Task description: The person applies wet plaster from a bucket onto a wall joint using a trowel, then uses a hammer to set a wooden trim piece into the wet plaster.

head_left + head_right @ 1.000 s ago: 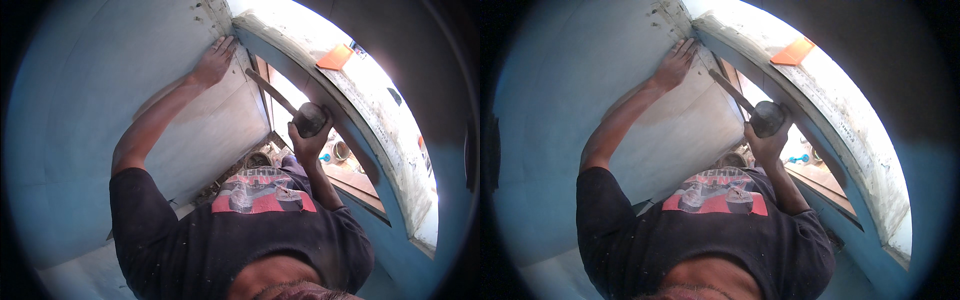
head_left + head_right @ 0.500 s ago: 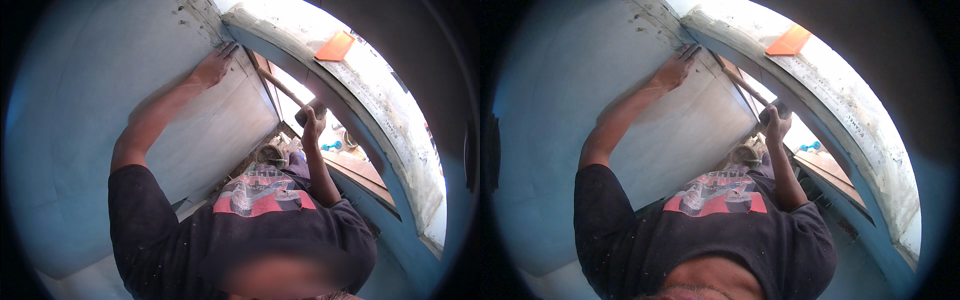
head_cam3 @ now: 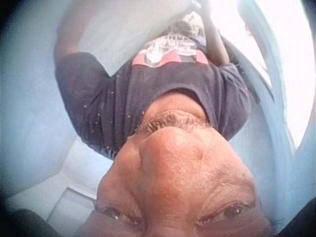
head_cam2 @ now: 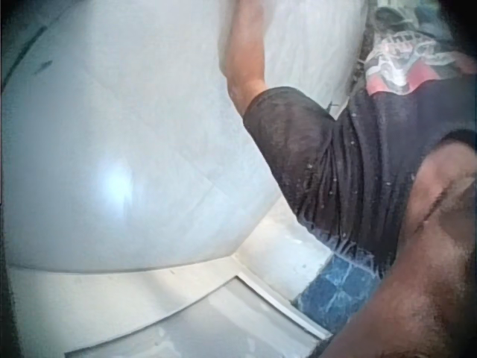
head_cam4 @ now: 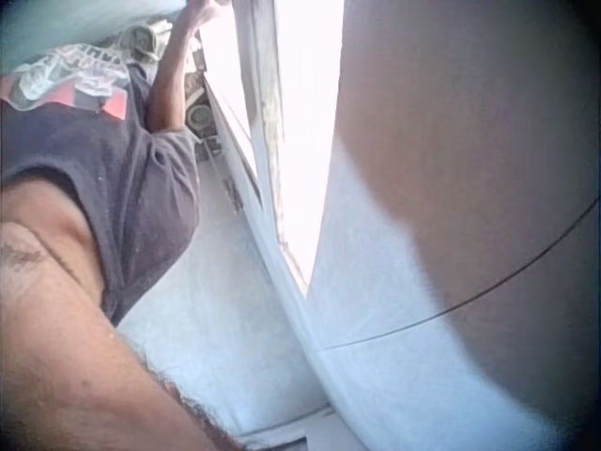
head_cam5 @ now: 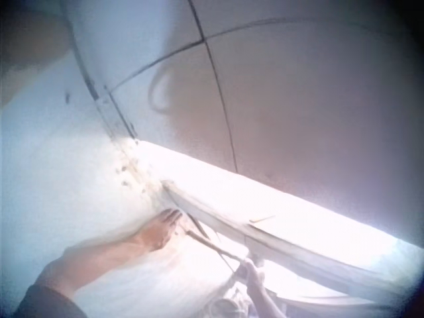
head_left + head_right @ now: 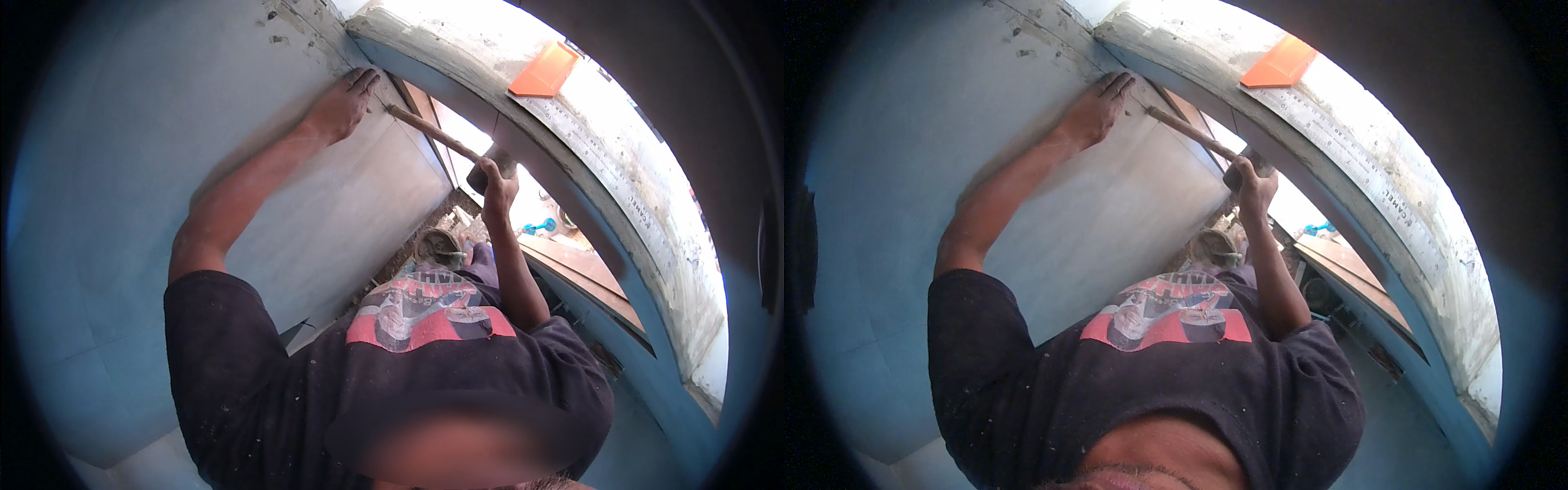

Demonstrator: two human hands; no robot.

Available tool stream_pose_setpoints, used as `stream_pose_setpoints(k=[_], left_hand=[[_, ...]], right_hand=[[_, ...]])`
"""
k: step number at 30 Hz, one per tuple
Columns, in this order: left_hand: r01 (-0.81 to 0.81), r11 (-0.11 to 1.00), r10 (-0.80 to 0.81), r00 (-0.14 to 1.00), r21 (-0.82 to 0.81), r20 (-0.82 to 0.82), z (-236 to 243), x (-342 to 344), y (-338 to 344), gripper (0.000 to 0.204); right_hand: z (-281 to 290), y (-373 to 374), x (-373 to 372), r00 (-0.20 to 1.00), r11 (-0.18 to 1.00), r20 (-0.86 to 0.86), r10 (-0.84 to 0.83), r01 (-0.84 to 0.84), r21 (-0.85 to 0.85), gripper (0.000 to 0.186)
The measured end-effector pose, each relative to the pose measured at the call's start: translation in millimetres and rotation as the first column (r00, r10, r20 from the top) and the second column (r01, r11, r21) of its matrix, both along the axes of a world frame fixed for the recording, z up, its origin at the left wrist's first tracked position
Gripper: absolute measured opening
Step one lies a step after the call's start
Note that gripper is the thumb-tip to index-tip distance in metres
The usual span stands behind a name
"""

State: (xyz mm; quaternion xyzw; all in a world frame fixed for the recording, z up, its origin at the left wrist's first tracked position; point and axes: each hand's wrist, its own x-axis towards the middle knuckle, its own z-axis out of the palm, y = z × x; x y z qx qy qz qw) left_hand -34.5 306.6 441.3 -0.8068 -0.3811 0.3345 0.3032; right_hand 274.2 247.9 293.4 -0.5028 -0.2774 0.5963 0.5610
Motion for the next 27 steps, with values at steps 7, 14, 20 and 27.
stream_pose_setpoints(k=[7, 14, 20, 27], left_hand=[[0.018, 0.999, -0.021, 0.996, -0.037, -0.083, 1.2, 2.1, 3.1, 0.052], [0.108, 0.994, -0.103, 0.967, -0.009, 0.232, -12.4, -11.7, -9.8, 0.051], [0.14, 0.889, 0.257, 0.633, -0.435, 0.73, -79.4, 14.7, -86.4, 0.069], [0.001, 0.541, 0.833, -0.143, -0.841, 0.535, -224.2, 84.8, -250.4, 0.057]], right_hand=[[17.2, 2.2, 4.5, 0.993, 0.999, 0.109, 0.046, -0.048, 0.016, 0.046], [7.2, -15.0, 20.3, 0.943, 0.954, 0.143, 0.3, -0.299, -0.033, 0.049], [-5.7, -41.8, 26.5, 0.837, 0.835, 0.107, 0.537, -0.509, -0.21, 0.055], [-103.4, -114.3, -9.3, 0.589, 0.658, 0.301, 0.75, -0.613, -0.438, 0.072]])
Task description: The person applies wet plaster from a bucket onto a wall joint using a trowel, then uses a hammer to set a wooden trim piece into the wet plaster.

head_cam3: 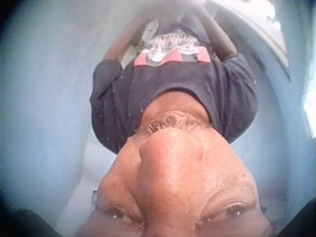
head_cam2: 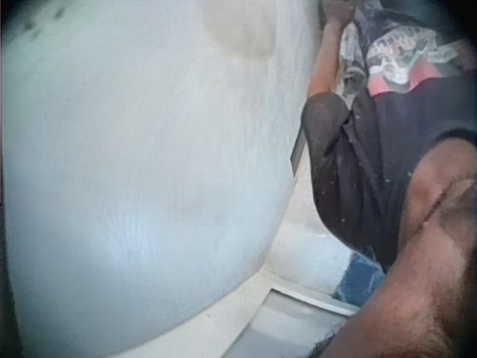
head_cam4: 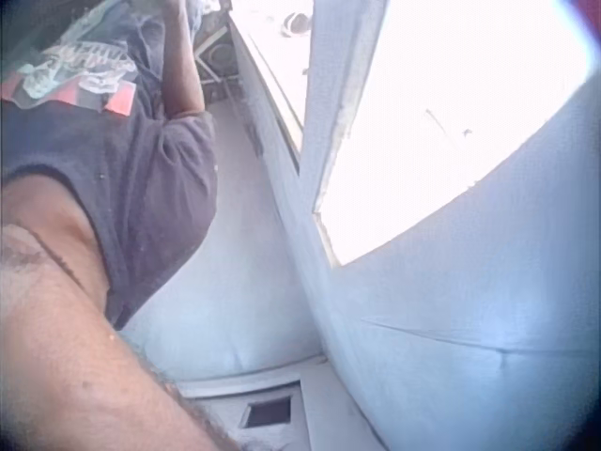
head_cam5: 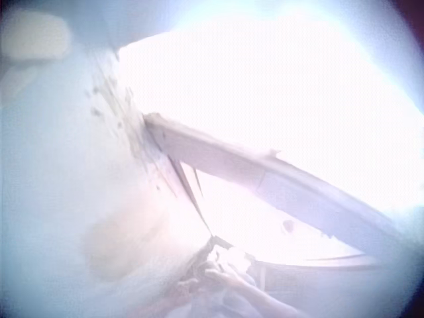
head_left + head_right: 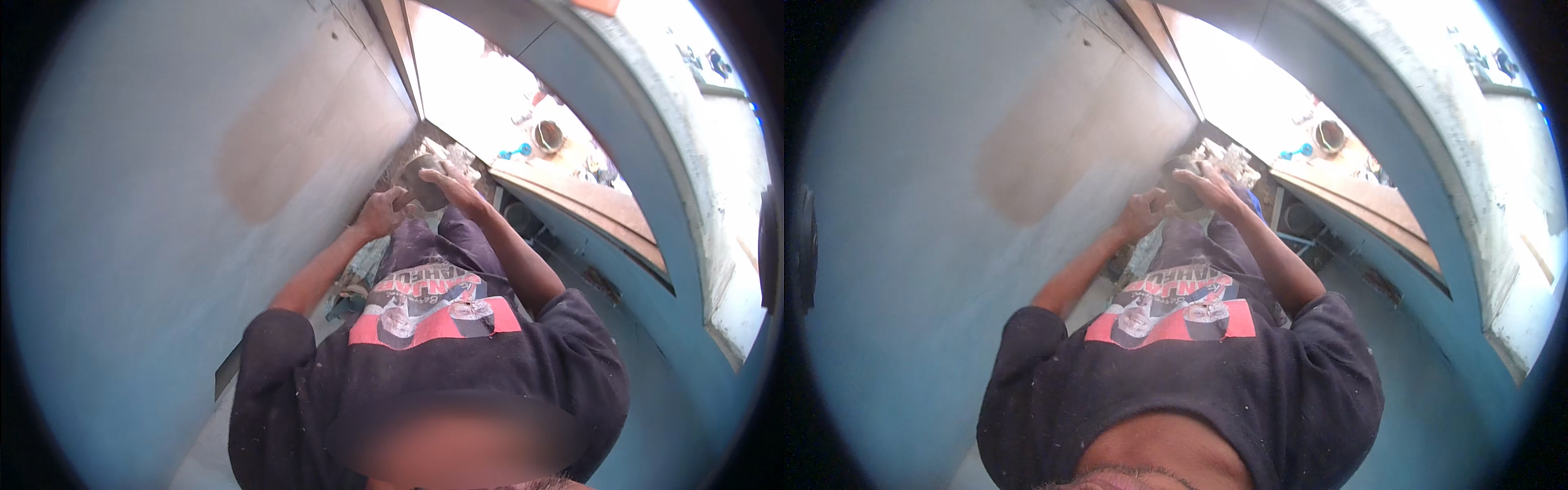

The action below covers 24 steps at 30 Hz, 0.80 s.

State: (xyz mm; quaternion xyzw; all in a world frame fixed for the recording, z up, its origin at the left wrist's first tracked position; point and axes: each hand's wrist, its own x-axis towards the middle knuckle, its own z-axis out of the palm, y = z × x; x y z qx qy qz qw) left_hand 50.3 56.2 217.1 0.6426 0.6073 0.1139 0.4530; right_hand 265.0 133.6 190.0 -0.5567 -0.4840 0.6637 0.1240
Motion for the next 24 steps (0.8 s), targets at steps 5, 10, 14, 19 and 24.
stream_pose_setpoints(k=[5, 10, 14, 19, 24], left_hand=[[-0.343, 0.932, 0.348, 0.937, -0.115, 0.031, -90.4, 27.0, -109.7, 0.037], [-0.436, 0.866, 0.39, 0.896, -0.247, -0.214, -167.6, 6.6, -223.2, 0.04], [-0.426, 0.839, 0.362, 0.901, -0.338, -0.238, -201.8, -17.2, -268.8, 0.042], [-0.407, 0.843, 0.352, 0.912, -0.351, -0.212, -238.4, -16.6, -305.5, 0.046], [-0.267, 0.853, 0.152, 0.949, -0.448, -0.277, -266.9, -25.2, -323.6, 0.047]], right_hand=[[-105.1, -36.9, 33.7, 0.996, 0.848, -0.078, -0.03, -0.016, -0.53, 0.055], [-261.6, -70.2, 81.5, 0.653, 0.898, 0.642, 0.402, -0.417, -0.138, 0.038], [-365.7, -97.7, 59.0, 0.509, 0.847, 0.767, 0.39, -0.525, -0.082, 0.036], [-467.3, -79.0, 13.9, 0.49, 0.822, 0.799, 0.348, -0.57, -0.009, 0.034], [-614.8, -113.9, 31.0, 0.628, 0.748, 0.773, 0.089, -0.555, 0.365, 0.036]])
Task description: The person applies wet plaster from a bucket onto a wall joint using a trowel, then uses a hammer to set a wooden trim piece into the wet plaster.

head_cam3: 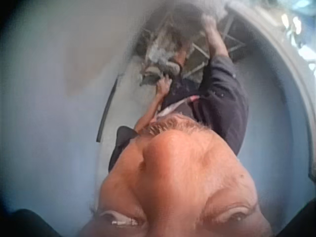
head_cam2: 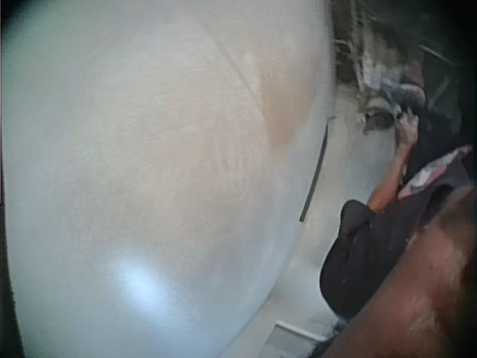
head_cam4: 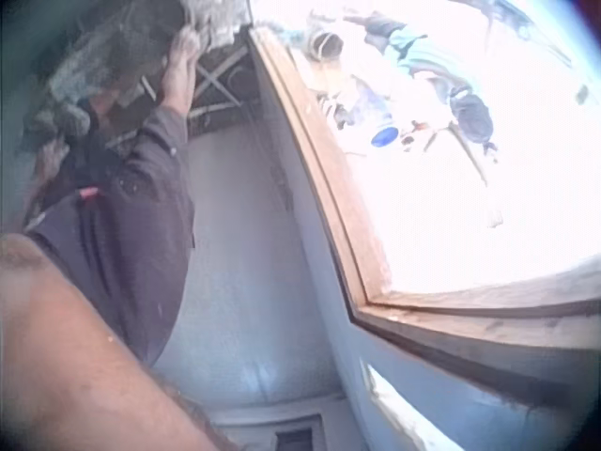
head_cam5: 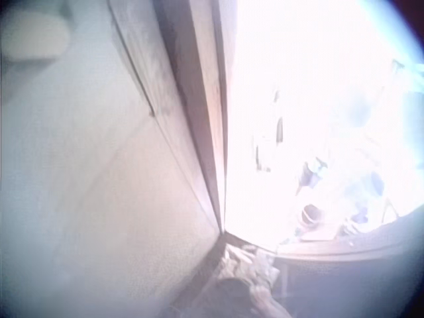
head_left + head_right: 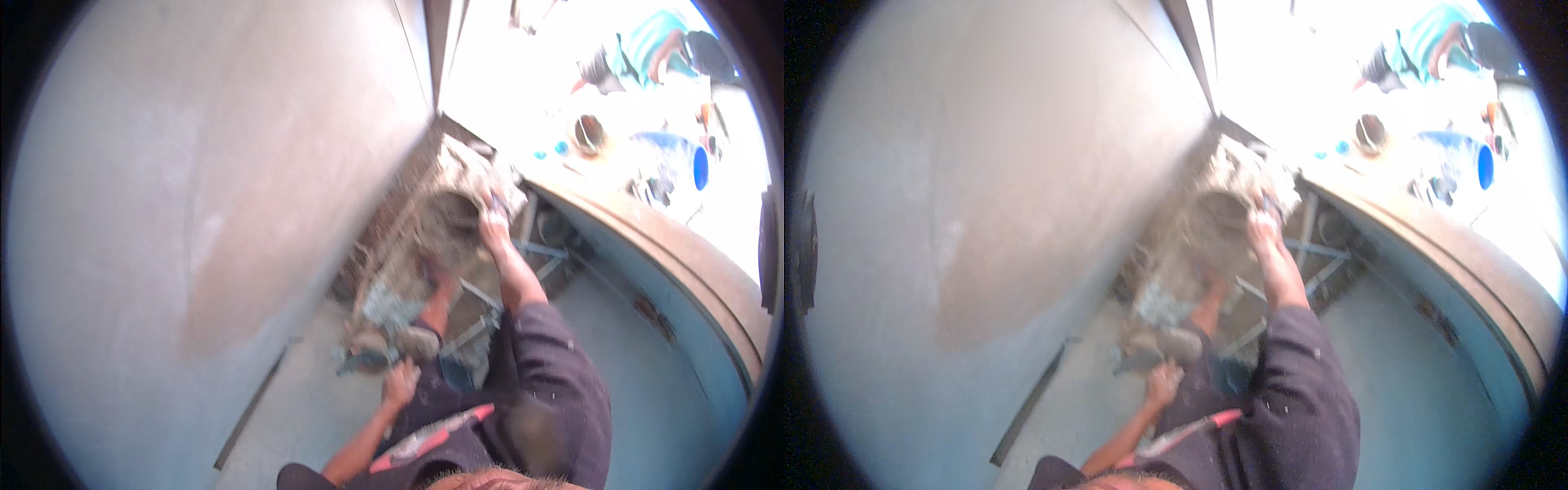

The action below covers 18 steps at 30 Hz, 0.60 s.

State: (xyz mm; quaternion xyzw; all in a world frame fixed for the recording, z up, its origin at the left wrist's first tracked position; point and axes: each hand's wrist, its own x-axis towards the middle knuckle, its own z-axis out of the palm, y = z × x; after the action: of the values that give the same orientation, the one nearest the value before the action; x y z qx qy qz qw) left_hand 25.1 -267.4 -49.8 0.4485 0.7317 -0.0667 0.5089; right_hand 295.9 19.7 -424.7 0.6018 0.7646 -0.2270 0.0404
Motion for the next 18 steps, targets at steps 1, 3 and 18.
stream_pose_setpoints(k=[1, 3, 18], left_hand=[[0.094, 0.995, -0.094, 0.996, 0.031, 0.011, -1.1, -3.5, 10.5, 0.046], [0.0, 0.999, 0.0, 1.0, 0.034, 0.016, -1.9, -4.5, 15.1, 0.046], [0.147, 0.958, -0.136, 0.989, 0.248, -0.062, 30.2, -19.5, 71.3, 0.054]], right_hand=[[-23.7, -4.8, 20.4, 0.998, 0.998, -0.033, -0.06, 0.059, -0.033, 0.035], [9.3, 7.9, -3.5, 1.0, 0.973, -0.009, 0.006, -0.008, -0.231, 0.029], [533.2, 197.6, -36.7, 0.668, 0.958, -0.704, -0.24, 0.279, -0.061, 0.035]])
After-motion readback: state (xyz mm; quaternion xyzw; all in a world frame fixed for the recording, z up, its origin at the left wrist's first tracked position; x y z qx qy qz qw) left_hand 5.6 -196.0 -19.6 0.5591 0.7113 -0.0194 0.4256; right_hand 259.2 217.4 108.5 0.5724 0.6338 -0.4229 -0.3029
